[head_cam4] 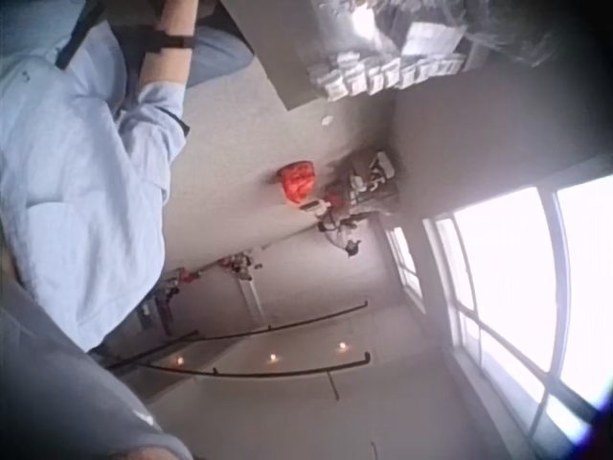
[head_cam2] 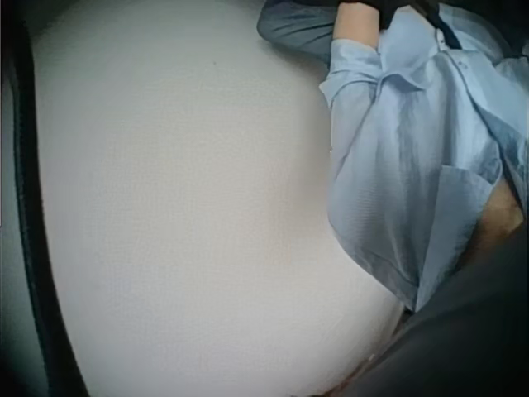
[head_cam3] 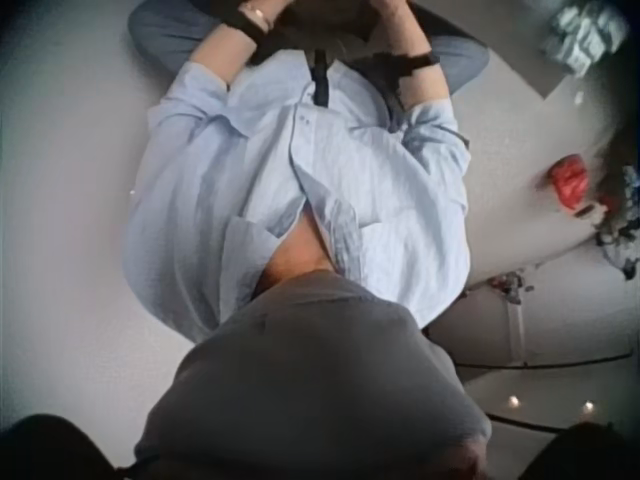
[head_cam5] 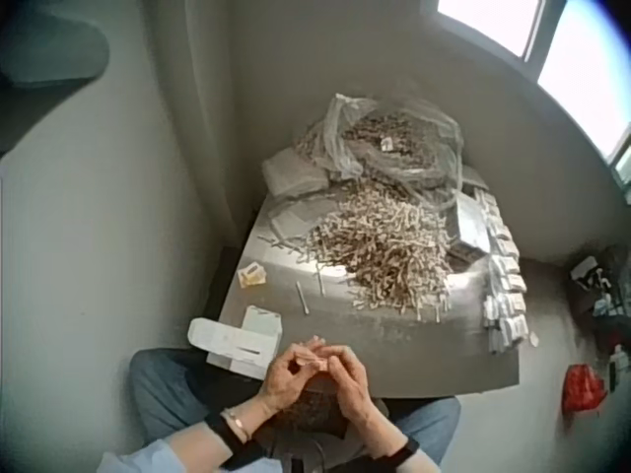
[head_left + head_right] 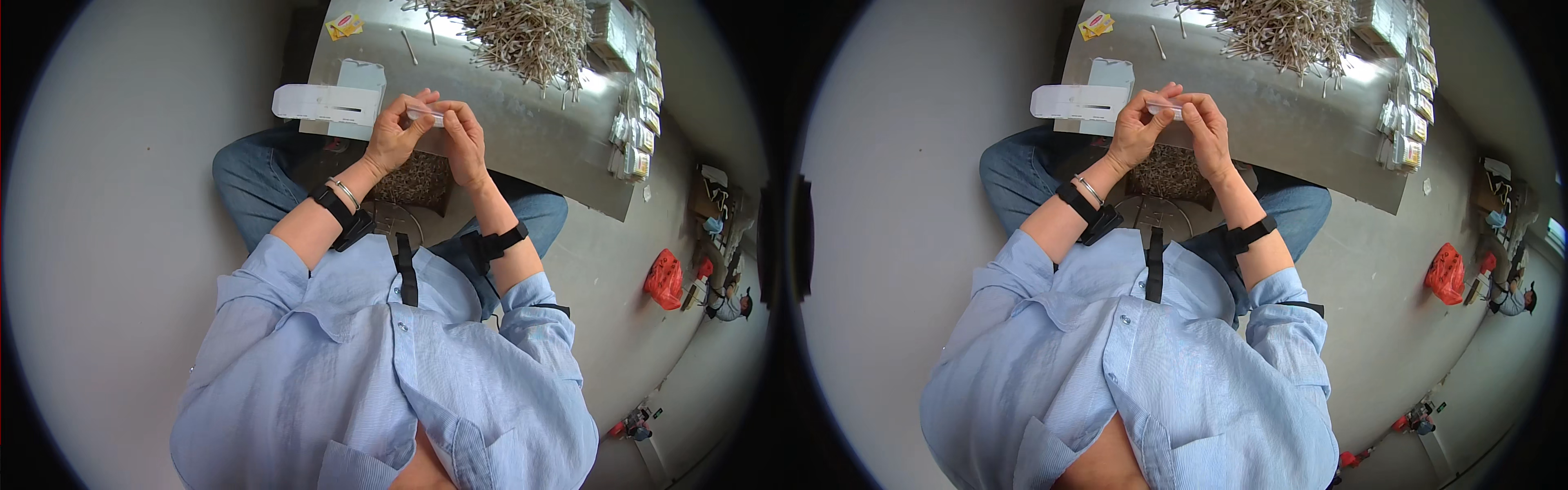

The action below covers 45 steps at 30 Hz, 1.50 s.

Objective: Manually organizing and packing cotton swabs into small plastic bags.

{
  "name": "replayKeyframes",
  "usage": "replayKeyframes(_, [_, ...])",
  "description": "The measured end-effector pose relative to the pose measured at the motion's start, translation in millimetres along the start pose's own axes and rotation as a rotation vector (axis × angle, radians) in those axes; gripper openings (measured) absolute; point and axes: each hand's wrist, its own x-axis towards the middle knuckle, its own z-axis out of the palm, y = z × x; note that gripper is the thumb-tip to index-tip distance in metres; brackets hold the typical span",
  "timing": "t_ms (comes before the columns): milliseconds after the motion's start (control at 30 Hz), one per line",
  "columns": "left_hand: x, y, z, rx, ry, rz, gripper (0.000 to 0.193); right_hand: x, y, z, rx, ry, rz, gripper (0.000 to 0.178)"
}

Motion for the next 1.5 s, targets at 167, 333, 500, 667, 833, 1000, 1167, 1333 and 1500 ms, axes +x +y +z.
replayKeyframes(167, [0.1, 4.6, -1.3, -0.025, -0.036, -0.053, 0.019, -4.0, -4.4, -7.1, -0.277, 0.002, -0.11, 0.015])
replayKeyframes(333, [1.7, 3.3, 3.9, 0.016, -0.018, -0.022, 0.019, -2.7, 6.2, -5.9, -0.274, 0.075, -0.115, 0.013])
replayKeyframes(500, [0.1, 2.8, 8.6, 0.029, 0.022, -0.006, 0.02, 1.2, 13.6, -0.4, -0.229, 0.116, -0.205, 0.011])
replayKeyframes(667, [1.4, 0.6, 8.8, -0.073, 0.045, -0.023, 0.023, -0.1, 16.8, 1.3, -0.29, 0.136, -0.196, 0.01])
replayKeyframes(833, [0.8, -3.2, 6.4, -0.12, 0.034, -0.058, 0.024, 4.1, 13.6, 7.7, -0.265, 0.144, -0.25, 0.009])
replayKeyframes(1000, [4.3, 7.6, -5.7, 0.035, -0.024, -0.055, 0.025, 1.8, 7.9, 0.2, -0.329, 0.138, -0.206, 0.011])
replayKeyframes(1167, [8.3, 17.9, -14.7, 0.128, -0.037, -0.128, 0.021, 0.1, -0.2, -4.4, -0.352, 0.05, -0.259, 0.012])
replayKeyframes(1333, [10.5, 23.9, -17.8, 0.343, -0.091, 0.036, 0.019, 1.3, -10.6, -4.8, -0.323, -0.024, -0.287, 0.025])
replayKeyframes(1500, [6.7, 18.5, -24.8, 0.477, -0.072, 0.122, 0.021, -0.7, -10.8, -10.5, -0.908, -0.083, -0.675, 0.033])
